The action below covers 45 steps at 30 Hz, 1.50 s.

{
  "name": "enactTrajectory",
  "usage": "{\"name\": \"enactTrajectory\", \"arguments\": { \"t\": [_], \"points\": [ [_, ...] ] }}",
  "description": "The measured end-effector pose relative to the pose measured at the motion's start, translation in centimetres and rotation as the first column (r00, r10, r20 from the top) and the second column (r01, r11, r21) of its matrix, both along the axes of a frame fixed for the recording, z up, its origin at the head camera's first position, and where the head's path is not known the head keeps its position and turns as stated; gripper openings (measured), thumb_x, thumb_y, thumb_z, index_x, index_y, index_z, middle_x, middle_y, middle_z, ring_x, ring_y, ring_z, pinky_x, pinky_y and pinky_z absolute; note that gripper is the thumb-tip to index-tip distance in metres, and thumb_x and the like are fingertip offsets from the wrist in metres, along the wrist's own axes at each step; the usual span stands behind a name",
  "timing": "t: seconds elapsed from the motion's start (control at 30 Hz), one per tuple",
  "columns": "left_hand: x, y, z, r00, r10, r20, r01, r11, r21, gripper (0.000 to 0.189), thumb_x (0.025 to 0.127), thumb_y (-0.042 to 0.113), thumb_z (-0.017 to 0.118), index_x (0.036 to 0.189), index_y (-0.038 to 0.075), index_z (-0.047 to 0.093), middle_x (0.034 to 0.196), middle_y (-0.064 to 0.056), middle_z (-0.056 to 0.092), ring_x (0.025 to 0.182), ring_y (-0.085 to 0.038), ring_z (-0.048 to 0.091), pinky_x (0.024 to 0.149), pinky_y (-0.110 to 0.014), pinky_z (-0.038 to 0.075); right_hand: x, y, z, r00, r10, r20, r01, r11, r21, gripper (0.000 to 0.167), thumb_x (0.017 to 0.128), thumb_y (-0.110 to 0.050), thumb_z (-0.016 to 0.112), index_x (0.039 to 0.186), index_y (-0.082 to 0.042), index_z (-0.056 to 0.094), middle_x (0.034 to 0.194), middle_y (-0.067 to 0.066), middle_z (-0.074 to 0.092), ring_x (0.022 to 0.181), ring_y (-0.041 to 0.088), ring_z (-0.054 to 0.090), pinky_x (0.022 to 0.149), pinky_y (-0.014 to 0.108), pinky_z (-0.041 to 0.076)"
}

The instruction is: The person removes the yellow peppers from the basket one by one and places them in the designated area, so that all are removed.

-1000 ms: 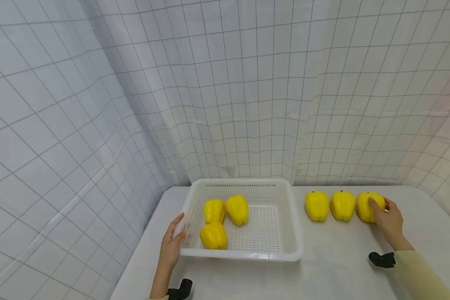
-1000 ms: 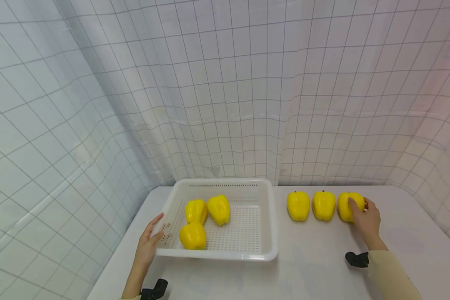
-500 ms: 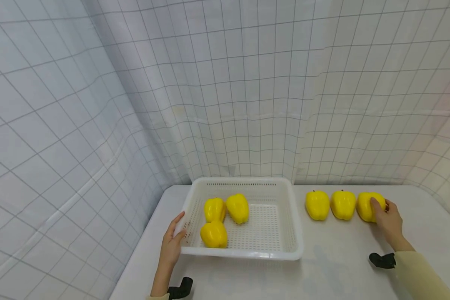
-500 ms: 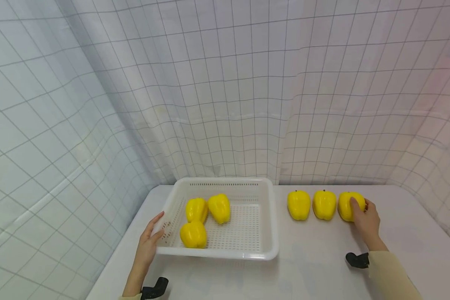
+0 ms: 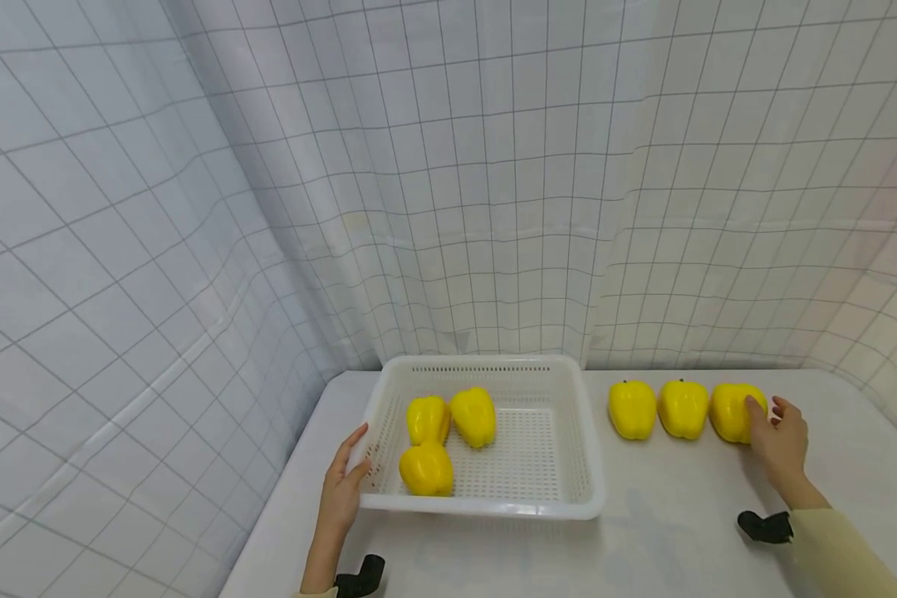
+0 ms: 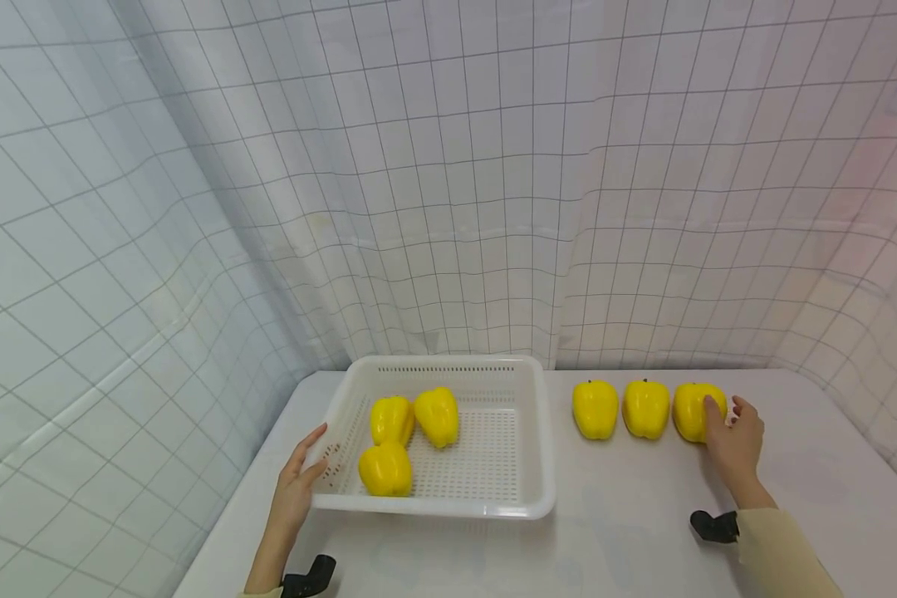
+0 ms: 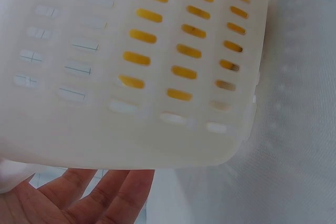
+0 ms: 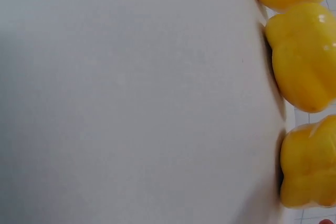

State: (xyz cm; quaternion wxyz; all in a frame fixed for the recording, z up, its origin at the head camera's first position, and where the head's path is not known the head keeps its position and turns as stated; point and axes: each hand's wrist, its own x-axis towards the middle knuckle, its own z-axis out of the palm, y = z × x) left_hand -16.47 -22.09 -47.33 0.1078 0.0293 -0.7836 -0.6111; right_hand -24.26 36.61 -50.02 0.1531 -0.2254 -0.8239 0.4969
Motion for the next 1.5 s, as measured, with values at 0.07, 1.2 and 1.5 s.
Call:
{"name": "enactTrajectory", "arguments": {
  "t": [0.07,1.2,1.5],
  "points": [
    [0.0,0.0,0.0,1.000,0.002,0.003,-0.002,1.000,0.002,0.052,0.095,-0.003,0.041,0.146,0.006,0.036,0.150,-0.019,0.028,0.133,-0.037,0.030,0.106,-0.055,0.023,0.2,-0.4,0.1,0.997,-0.041,-0.073,0.045,0.997,0.061,0.064,0.097,-0.031,0.041,0.142,0.012,0.024,0.135,0.034,0.029,0.117,0.045,0.031,0.096,0.048,0.030],
    [0.0,-0.1,-0.2,1.000,-0.006,-0.022,0.006,1.000,0.004,0.052,0.094,-0.005,0.041,0.145,0.004,0.036,0.150,-0.020,0.029,0.133,-0.037,0.030,0.106,-0.055,0.023,2.8,-15.0,6.5,0.781,0.392,-0.486,-0.299,0.918,0.261,0.014,0.090,-0.001,0.060,0.102,0.001,0.066,0.107,0.007,0.056,0.089,0.004,0.048,0.072,0.015,0.039],
    [-0.1,-0.2,-0.3,0.999,-0.014,-0.034,0.014,1.000,-0.001,0.052,0.094,-0.006,0.041,0.145,0.003,0.036,0.149,-0.020,0.030,0.134,-0.036,0.029,0.106,-0.055,0.022,3.7,-17.6,7.8,0.702,0.528,-0.478,-0.431,0.849,0.305,0.015,0.088,0.004,0.061,0.100,-0.003,0.067,0.102,0.007,0.061,0.086,0.006,0.052,0.072,0.016,0.043]
  ]
}}
